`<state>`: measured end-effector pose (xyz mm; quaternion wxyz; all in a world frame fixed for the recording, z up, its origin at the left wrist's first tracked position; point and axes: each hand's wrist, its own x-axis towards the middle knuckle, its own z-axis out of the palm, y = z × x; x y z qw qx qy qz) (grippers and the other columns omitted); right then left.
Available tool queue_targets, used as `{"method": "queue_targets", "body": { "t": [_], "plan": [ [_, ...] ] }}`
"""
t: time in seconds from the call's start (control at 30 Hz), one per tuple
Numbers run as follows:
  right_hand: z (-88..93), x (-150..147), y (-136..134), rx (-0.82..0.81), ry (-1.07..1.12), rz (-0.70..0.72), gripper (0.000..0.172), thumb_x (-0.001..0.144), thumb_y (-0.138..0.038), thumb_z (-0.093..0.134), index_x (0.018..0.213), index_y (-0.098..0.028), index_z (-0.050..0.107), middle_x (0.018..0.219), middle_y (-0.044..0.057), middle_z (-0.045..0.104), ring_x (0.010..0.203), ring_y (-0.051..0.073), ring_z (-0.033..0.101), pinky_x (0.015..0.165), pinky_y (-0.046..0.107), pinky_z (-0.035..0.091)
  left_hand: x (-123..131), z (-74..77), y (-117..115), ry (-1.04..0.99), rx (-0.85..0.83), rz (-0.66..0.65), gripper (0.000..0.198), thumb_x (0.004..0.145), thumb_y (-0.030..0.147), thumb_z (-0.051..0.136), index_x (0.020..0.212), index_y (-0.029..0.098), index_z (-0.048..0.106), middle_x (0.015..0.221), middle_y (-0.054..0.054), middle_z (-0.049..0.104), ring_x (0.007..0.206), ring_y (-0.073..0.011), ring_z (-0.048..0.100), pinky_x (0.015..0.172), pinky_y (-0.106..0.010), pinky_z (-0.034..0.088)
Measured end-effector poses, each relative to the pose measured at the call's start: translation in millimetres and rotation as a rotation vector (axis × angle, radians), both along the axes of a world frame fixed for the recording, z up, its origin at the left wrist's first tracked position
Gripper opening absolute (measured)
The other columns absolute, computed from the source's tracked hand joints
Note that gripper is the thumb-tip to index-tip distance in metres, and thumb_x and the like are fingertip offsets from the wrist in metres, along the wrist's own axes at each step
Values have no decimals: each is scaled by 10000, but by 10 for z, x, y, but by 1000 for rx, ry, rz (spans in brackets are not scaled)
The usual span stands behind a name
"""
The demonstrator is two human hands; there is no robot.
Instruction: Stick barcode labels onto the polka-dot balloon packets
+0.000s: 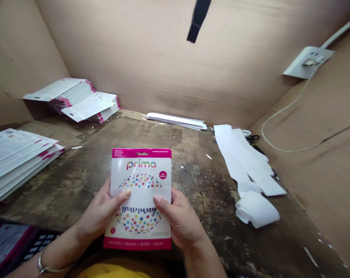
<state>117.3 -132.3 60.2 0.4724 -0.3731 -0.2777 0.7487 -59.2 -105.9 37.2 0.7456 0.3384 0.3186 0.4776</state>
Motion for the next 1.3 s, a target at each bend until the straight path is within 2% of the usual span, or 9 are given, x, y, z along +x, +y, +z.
{"method": "queue_targets", "body": {
  "t": [0.27,0.4,0.47,0.53,0.6,0.7,0.97,1.17,1.3],
  "plan": [
    [-119,42,108,-44,35,-59,433,775,-281,691,1172,-169,560,1053,137,690,981,304,649,893,532,473,-93,-11,62,39,3,-30,487,837,338,626,1244,212,389,1255,-126,582,1095,-268,594,893,-393,503],
    [-130,105,150,-100,69,-205,573,753,-282,706,1273,-190,482,1078,148,683,986,326,644,905,557,459,-213,-70,89,-60,-219,-161,565,869,576,437,1178,105,494,1114,-187,648,1014,-300,632,844,-429,515],
    [-141,110,149,-163,96,-190,620,757,-268,700,1313,-193,438,1106,158,670,996,329,640,910,558,456,-208,-97,94,-164,-310,-236,547,884,550,428,1147,81,526,1037,-197,676,975,-304,649,838,-437,515],
    [-176,96,144,-230,126,-157,640,770,-255,685,1340,-186,402,1122,169,660,999,330,638,911,560,454,-170,-120,106,-174,-324,-182,426,894,432,484,1133,83,533,957,-180,702,906,-289,675,823,-434,520],
    [-235,74,145,-279,141,-151,642,781,-243,673,1350,-174,384,1111,174,664,988,329,644,907,560,459,-134,-145,129,-25,-295,-10,325,887,319,501,1110,85,530,895,-162,716,826,-270,693,780,-419,537],
    [-323,37,166,-316,121,-157,617,781,-209,677,1331,-155,404,1071,167,682,962,320,657,897,547,475,-131,-201,184,365,-184,171,257,878,257,458,1040,77,545,854,-161,720,751,-254,700,690,-379,554],
    [-358,-102,254,-296,-36,-241,519,640,-210,794,1106,-122,581,958,134,722,914,319,674,838,488,533,-297,-232,382,935,175,246,178,814,311,540,798,162,636,779,-88,699,763,-269,657,670,-356,498],
    [-462,-139,270,-277,-182,-282,399,643,-261,772,991,-135,624,845,108,739,849,321,691,761,466,558,-201,-147,408,1297,634,213,132,841,174,503,755,170,603,901,-82,615,885,-235,553,819,-363,431],
    [-499,-146,289,-220,-299,-222,332,699,-288,711,981,-138,618,826,105,737,817,311,696,718,445,562,-112,-223,390,1493,921,86,153,851,81,462,786,161,575,866,-76,604,872,-220,537,765,-325,454]
  ]
}}
